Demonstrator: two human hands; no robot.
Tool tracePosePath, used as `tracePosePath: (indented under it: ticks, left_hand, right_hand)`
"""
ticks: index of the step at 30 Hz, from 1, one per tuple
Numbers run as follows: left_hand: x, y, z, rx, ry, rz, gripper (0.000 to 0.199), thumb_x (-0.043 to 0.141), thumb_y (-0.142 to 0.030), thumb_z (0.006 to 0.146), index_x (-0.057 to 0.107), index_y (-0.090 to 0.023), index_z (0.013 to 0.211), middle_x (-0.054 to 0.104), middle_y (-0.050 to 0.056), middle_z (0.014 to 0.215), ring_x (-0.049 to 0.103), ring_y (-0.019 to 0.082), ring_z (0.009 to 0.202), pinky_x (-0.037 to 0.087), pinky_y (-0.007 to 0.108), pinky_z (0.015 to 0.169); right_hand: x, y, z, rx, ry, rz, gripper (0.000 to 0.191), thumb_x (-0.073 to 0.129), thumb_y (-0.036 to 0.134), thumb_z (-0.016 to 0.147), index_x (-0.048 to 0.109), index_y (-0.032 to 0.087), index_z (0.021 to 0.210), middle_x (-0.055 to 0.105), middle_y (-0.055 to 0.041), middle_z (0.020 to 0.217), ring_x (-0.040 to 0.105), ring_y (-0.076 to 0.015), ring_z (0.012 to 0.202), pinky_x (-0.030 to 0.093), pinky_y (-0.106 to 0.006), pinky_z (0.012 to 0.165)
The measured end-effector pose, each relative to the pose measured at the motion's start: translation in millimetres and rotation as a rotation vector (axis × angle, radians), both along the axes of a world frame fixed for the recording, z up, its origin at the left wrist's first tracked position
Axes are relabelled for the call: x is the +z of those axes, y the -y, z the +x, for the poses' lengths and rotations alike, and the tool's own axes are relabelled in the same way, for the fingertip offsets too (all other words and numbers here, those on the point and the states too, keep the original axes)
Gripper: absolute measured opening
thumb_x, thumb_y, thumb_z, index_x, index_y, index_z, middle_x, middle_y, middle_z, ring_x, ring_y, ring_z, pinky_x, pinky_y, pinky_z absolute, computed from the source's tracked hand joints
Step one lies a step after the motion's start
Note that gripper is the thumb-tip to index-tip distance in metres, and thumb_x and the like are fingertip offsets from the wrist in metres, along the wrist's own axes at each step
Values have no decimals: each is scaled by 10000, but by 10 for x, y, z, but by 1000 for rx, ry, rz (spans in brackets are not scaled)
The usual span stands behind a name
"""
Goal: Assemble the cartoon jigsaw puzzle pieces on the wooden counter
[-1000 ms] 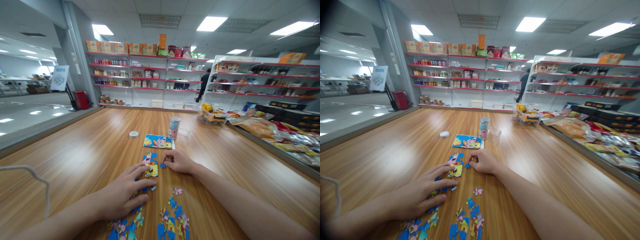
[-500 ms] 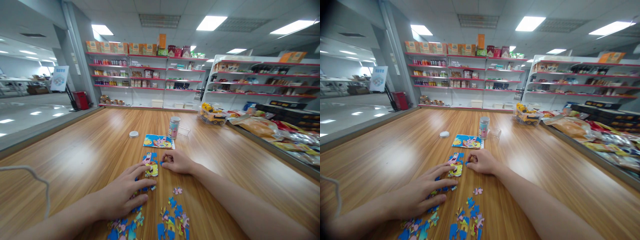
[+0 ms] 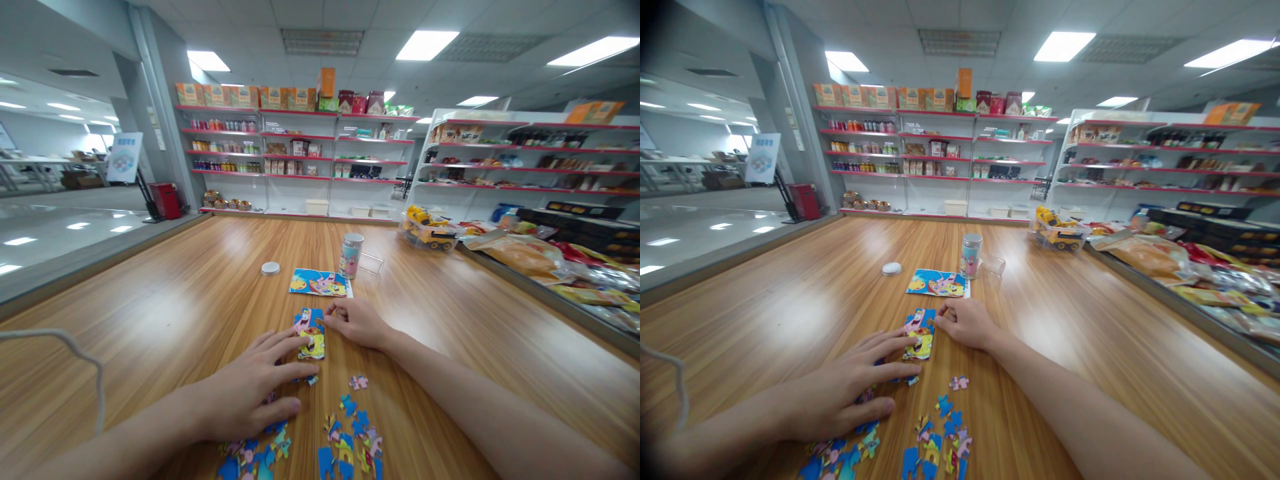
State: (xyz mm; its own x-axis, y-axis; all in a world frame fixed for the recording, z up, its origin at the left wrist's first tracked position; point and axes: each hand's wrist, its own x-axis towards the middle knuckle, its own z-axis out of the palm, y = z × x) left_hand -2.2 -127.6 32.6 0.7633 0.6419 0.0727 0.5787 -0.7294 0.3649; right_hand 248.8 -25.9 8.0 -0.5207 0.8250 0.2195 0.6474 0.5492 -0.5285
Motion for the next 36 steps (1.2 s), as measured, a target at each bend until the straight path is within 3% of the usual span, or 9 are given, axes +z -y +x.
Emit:
tracePosePath:
  ticks: [15, 25, 36]
  left_hand:
    - [42, 1, 4, -15, -39, -30, 525, 606, -375, 918, 453, -369, 1420, 315, 35, 1557, 221, 363, 1441, 262, 620, 1130]
    - [35, -4, 5, -27, -2, -16, 536, 618, -369, 912, 452, -369, 1422, 322, 33, 1554, 240, 359, 1435, 282, 594, 1132]
    - [45, 0, 2, -28, -7, -11, 529, 611, -373, 916, 452, -372, 1421, 336, 31, 1547, 250, 362, 1431, 286, 596, 1130]
  right_hand:
    - [-60, 18, 26, 116, -46, 27, 173, 622, 243, 843, 757, 206, 946, 475, 47, 533, 397, -89, 499, 287, -221, 525]
    - [-40, -3, 0, -48, 21, 69, 166, 689, 316, 777, 712, 194, 887, 494, 46, 558, 434, -104, 515, 271, -228, 518]
    - [-85, -11, 19, -8, -10, 71, 187, 675, 319, 817, 712, 196, 953, 474, 55, 563, 415, -101, 514, 272, -229, 519]
